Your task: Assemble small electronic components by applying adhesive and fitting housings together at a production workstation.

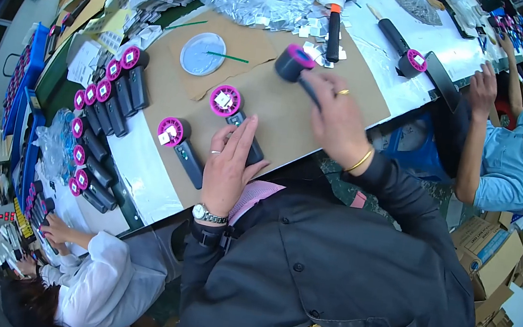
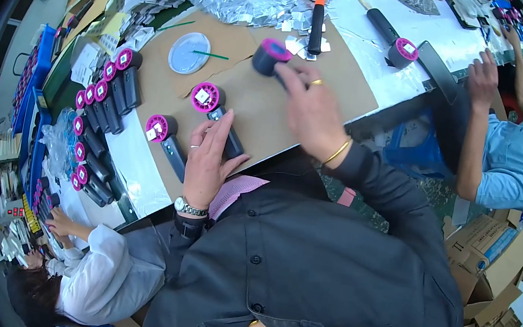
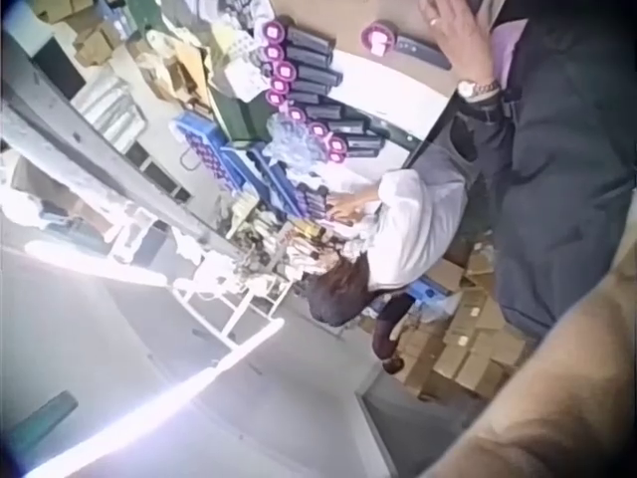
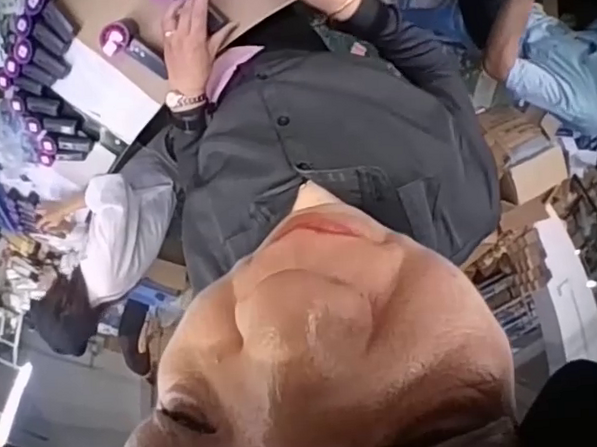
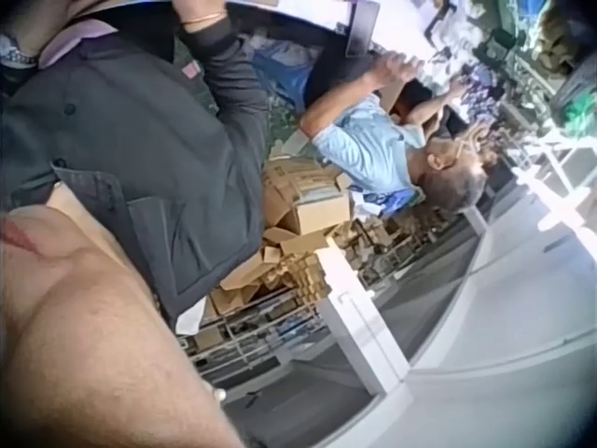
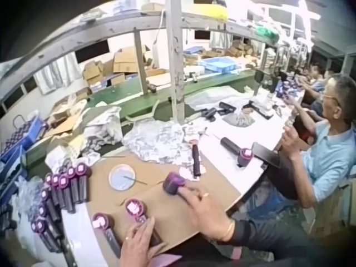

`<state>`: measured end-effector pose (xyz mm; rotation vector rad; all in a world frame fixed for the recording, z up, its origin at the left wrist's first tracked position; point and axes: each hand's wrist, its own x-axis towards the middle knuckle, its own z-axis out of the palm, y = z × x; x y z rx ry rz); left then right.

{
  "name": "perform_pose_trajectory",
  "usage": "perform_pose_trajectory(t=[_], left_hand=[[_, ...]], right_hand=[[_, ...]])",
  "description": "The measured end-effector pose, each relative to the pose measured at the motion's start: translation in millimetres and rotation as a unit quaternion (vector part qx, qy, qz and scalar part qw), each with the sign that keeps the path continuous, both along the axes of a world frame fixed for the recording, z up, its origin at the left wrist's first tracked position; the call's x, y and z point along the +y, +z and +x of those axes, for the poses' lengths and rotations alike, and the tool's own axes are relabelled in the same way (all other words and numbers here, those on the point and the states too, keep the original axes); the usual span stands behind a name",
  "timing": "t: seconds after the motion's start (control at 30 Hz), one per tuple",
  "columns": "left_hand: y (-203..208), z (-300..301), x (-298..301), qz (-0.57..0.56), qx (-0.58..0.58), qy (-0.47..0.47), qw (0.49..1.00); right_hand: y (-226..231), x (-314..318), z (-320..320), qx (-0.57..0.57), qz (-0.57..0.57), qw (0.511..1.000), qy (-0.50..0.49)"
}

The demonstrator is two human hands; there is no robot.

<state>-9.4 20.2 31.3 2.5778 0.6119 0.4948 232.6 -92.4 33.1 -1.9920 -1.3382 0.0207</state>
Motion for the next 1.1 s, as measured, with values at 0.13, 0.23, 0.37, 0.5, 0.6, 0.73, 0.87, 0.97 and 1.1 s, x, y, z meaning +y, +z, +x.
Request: perform_pose_trajectory(t=[0.13,0.23,0.37,0.5,0.6,0.73,0.87,0.97,1.1], left_hand=[[-1,-5,-3,0.011,0.007,0.004,1.0],[-1,-12,-2,0.0,-0.001,0.01,1.0],[0,-22,-3,-0.017,0.003,0.041,0.999],[6,-23,-8,0.042,0.026,0.059,0.997],[6,-19,-6,0.052,0.021,0.049,0.997],[2,-7,-1,0.077,0.013,0.022,0.997],[-4,-6,0,0.109,0.01,0.034,0.993],[-5,-4,-3,0.124,0.008,0.054,0.991],[0,10,-8,0.147,0.033,0.091,0.984]], right_hand=[[-20,10,-39,-0.041,-0.003,0.997,0.06],[-21,18,-61,-0.039,-0.006,0.994,0.102],[-18,23,-58,0.002,-0.003,0.987,0.163],[-12,28,0,-0.032,-0.011,0.991,0.133],[1,39,94,-0.134,0.016,0.99,-0.03],[4,25,213,-0.348,-0.188,0.891,-0.224],[-4,18,246,-0.263,-0.29,0.89,-0.233],[-20,12,269,-0.235,-0.31,0.893,-0.226],[-23,11,267,-0.256,-0.285,0.898,-0.218]])
